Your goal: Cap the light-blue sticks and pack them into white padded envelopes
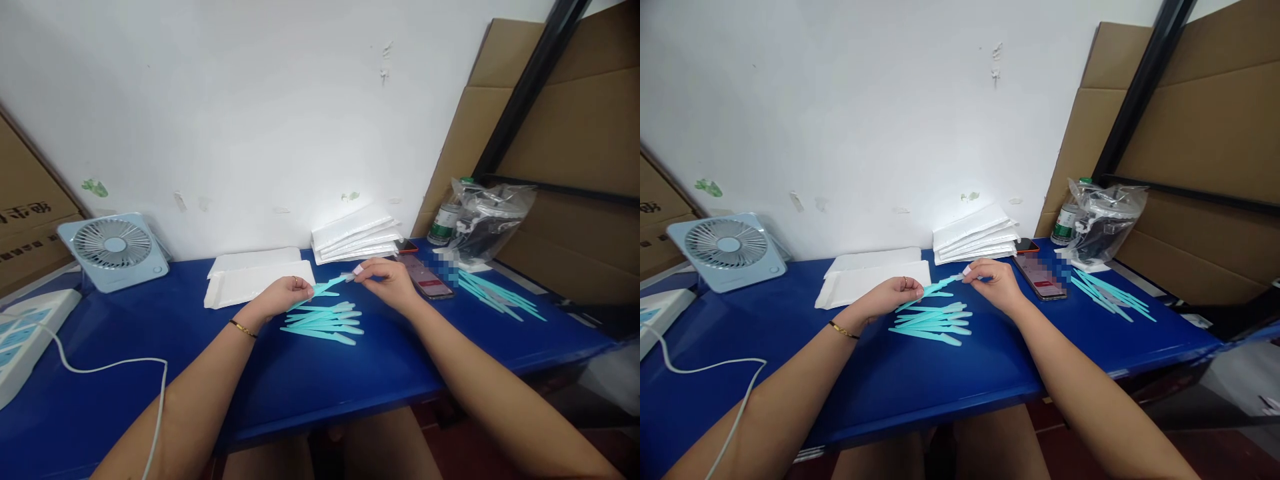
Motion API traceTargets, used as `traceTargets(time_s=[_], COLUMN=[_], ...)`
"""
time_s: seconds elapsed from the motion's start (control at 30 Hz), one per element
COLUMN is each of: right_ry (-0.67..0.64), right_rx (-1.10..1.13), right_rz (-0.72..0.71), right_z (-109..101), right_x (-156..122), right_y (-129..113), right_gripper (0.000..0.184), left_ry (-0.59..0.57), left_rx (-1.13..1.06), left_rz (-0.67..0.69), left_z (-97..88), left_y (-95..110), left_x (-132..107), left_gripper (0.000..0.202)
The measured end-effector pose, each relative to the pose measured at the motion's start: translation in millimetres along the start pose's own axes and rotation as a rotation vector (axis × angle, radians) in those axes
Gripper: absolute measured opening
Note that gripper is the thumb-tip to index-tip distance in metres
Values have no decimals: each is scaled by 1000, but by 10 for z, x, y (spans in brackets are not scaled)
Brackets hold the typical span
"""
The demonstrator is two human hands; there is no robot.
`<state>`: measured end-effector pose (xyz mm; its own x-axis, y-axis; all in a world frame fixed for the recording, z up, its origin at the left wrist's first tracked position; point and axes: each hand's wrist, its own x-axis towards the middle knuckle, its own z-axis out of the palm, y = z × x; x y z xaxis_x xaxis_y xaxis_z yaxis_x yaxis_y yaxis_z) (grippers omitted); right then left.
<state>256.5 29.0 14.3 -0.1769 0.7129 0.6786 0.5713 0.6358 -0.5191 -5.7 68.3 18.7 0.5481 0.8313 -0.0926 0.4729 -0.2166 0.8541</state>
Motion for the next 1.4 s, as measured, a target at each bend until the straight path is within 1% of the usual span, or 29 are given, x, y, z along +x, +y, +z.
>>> traceTargets(time_s=[0.17, 0.27, 0.3, 0.37, 0.43, 0.47, 0.53, 0.6, 0.67, 0.73, 0.83, 0.93, 1.03, 1.13, 1.27, 1.4], right_ry=[-78, -163, -180, -167, -107, -109, -182, -282, -357, -413, -469, -477, -464, -459, -462, -464], right_rx=[43, 54, 35, -55, -191, -248, -322, -334, -282, -185, -82, -88, -111, -100, -88, -94], right_rz=[-23, -53, -58, -35, 49, 105, 203, 279, 343, 389, 405, 426, 442, 436, 422, 394], right_z=[61, 57, 36, -28, -96, -122, -151, -150, -129, -93, -14, 71, 125, 145, 160, 170], right_x=[-19, -8, 1, 19, 29, 29, 20, 7, -5, -12, -11, 4, 19, 21, 18, 16], right_y=[-108, -92, -44, 122, 343, 452, 618, 685, 659, 575, 420, 294, 229, 219, 224, 209], right_gripper=[17, 18, 18, 21, 23, 23, 22, 19, 13, 11, 13, 14, 14, 15, 14, 11], left_ry=[-65, -74, -64, -19, 52, 93, 160, 184, 176, 168, 157, 133, 128, 131, 103, 92], left_rx=[-59, 8, 64, 215, 388, 468, 606, 726, 839, 946, 1033, 1056, 1075, 1076, 1030, 1012], left_rz=[11, 32, 37, 50, 84, 114, 182, 242, 272, 288, 312, 318, 300, 316, 361, 350], left_z=[1, 34, 50, 82, 107, 115, 120, 118, 121, 136, 175, 219, 265, 319, 399, 434], left_y=[52, 82, 80, 54, 9, -14, -49, -65, -61, -45, -8, 42, 97, 139, 163, 164], left_x=[-35, -48, -45, -27, -1, 11, 33, 45, 49, 46, 34, 12, -17, -43, -53, -43], left_gripper=[44, 41, 40, 37, 32, 29, 25, 25, 25, 26, 31, 32, 32, 33, 38, 42])
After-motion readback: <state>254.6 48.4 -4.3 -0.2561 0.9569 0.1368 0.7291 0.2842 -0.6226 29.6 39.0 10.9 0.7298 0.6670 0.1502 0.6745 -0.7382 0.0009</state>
